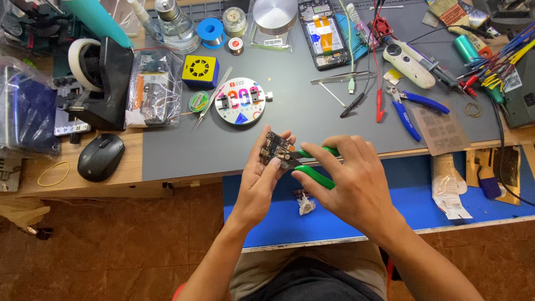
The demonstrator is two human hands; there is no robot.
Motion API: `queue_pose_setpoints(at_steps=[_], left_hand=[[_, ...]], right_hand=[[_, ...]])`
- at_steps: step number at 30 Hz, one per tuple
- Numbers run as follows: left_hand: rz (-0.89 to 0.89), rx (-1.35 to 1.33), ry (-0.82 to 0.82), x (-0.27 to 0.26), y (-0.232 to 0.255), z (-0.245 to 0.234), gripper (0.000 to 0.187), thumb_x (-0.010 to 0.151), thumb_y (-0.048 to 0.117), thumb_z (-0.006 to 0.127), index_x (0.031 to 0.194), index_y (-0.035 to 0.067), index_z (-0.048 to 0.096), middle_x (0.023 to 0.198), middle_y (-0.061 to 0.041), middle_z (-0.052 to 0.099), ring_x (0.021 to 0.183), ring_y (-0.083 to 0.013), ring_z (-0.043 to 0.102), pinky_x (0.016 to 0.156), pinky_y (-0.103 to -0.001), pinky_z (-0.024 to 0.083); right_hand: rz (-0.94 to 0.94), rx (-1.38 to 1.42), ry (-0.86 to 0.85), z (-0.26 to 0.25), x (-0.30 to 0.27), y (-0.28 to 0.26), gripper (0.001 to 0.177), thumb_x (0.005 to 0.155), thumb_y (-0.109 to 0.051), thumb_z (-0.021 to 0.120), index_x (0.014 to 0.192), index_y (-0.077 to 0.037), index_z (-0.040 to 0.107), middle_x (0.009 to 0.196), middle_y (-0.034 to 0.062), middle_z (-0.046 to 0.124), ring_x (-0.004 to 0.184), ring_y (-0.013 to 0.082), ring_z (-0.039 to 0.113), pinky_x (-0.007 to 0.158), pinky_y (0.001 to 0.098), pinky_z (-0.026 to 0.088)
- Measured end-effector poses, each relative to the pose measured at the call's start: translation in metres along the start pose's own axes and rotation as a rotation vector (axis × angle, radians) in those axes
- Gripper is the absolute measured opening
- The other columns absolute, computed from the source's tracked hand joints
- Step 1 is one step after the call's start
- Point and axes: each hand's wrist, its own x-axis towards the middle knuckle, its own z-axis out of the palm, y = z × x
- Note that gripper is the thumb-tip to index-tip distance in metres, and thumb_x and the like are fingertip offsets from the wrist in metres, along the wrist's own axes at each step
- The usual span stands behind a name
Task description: The person uses green-handled pliers to repeatedly press and adjust small components on a circuit board held in the left hand. The board is rotated and repositioned throughout the clip while the person continues to manipulate the components.
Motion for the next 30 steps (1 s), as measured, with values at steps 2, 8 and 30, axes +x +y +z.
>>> queue_pose_setpoints(at_steps=[2,8,30], left_hand=[[-0.009,0.03,0.013,0.001,0.002,-0.004,0.059,0.108,-0.003,0.036,0.163,0.0,0.017,0.158,-0.029,0.044,0.143,-0.0402,0.049,0.11,-0.048,0.053],[-0.068,0.565,0.039,0.014,0.013,-0.011,0.052,0.108,0.004,0.039,0.158,-0.001,0.025,0.129,-0.024,0.055,0.096,-0.0255,0.068,0.082,-0.039,0.067],[0.333,1.097,0.1,0.012,0.016,0.028,0.006,0.098,0.01,0.076,0.099,0.013,0.08,0.088,0.0,0.073,0.073,-0.0156,0.063,0.063,-0.026,0.053]], right_hand=[[0.0,-0.007,0.03,0.001,-0.004,0.005,0.04,0.09,-0.042,0.08,0.124,-0.02,0.074,0.1,0.0062,0.058,0.089,0.0268,0.061,0.081,0.0402,0.049],[0.031,-0.039,0.085,0.0,-0.017,0.022,0.04,0.089,-0.04,0.083,0.122,-0.019,0.077,0.102,0.007,0.061,0.092,0.0283,0.062,0.086,0.0412,0.05],[-0.098,-0.059,0.107,-0.008,-0.031,0.046,0.039,0.089,-0.036,0.082,0.123,-0.018,0.076,0.108,0.0077,0.061,0.1,0.0272,0.06,0.098,0.0457,0.051]])
